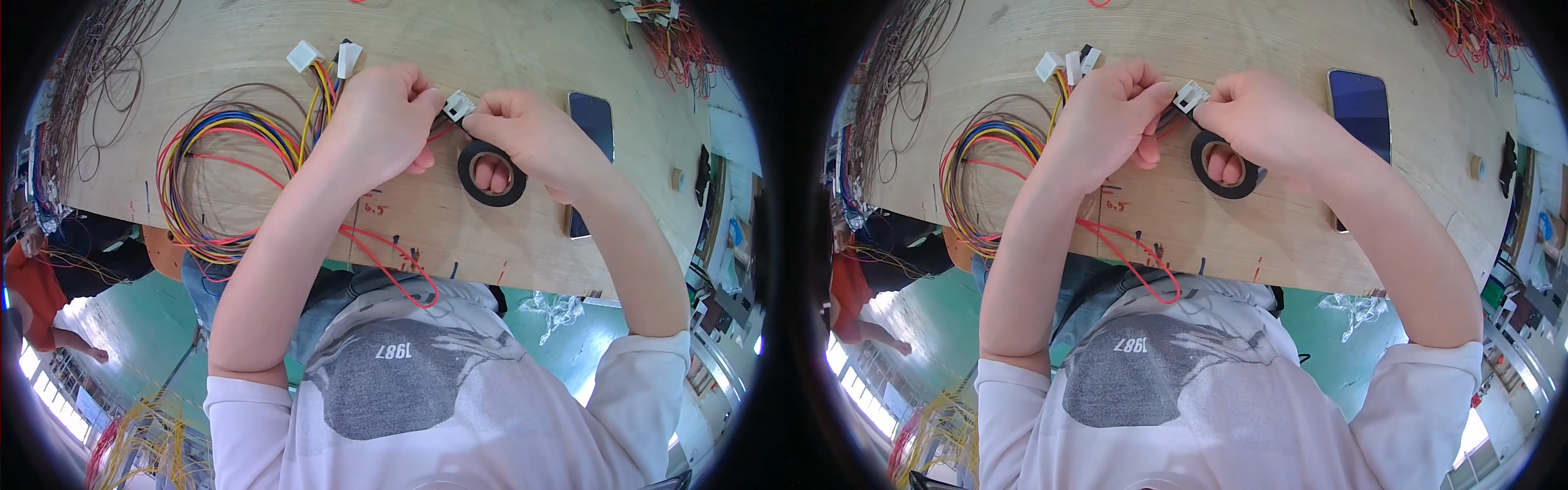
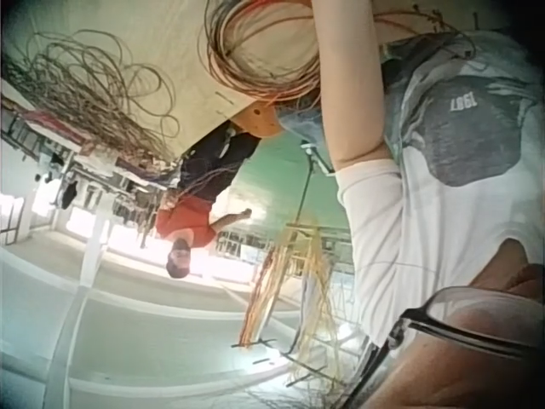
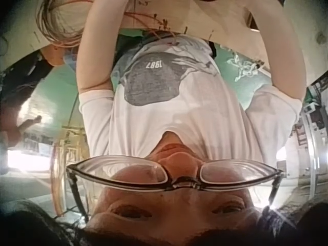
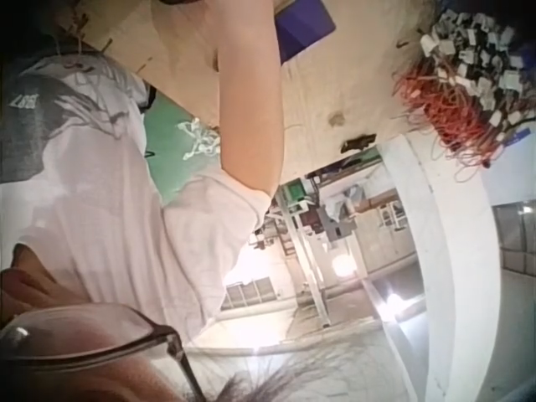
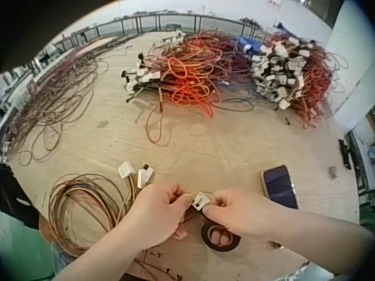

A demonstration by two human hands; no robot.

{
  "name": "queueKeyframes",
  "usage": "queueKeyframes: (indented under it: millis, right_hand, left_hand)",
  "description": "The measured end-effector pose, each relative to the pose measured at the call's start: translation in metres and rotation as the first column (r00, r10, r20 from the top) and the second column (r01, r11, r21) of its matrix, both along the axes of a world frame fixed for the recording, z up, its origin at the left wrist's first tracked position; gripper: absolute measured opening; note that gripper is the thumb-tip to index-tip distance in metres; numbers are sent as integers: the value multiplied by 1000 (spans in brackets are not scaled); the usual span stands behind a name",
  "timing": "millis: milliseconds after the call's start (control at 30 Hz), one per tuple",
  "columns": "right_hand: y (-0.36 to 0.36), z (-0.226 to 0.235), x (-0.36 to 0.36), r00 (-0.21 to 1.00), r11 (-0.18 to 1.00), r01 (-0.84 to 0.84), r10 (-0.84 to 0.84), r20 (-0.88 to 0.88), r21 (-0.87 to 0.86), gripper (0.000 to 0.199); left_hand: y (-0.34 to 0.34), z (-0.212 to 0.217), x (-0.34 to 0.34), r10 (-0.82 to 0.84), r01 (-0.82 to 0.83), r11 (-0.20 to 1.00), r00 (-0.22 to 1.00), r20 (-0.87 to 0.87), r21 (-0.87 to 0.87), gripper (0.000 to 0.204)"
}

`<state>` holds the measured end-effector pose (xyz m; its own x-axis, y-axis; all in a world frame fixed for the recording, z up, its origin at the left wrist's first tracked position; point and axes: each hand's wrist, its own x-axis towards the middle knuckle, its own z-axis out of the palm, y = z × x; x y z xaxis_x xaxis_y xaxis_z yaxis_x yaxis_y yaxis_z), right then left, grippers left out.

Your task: Manually wrapping electrical tape around bundles of wires and connectors.

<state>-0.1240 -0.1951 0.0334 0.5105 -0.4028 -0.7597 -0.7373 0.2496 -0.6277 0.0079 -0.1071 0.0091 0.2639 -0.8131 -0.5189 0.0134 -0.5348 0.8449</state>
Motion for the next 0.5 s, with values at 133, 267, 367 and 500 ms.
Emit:
queueKeyframes:
  millis: [133,267,367,500]
  right_hand:
    - [-5,-1,0,1000,998,20,-19,-13,57,16]
    - [-9,-3,2,996,993,-50,58,-73,106,16]
    - [-8,-2,4,994,994,-63,70,-89,88,17]
    - [-6,-3,3,996,995,-59,64,-60,82,17]
  left_hand:
    - [-2,-1,1,-93,94,996,986,135,-1,18]
    - [-1,1,1,-119,116,993,976,185,26,18]
    - [-2,2,0,-130,127,992,972,197,29,18]
    - [-2,0,4,-118,118,993,984,136,10,18]
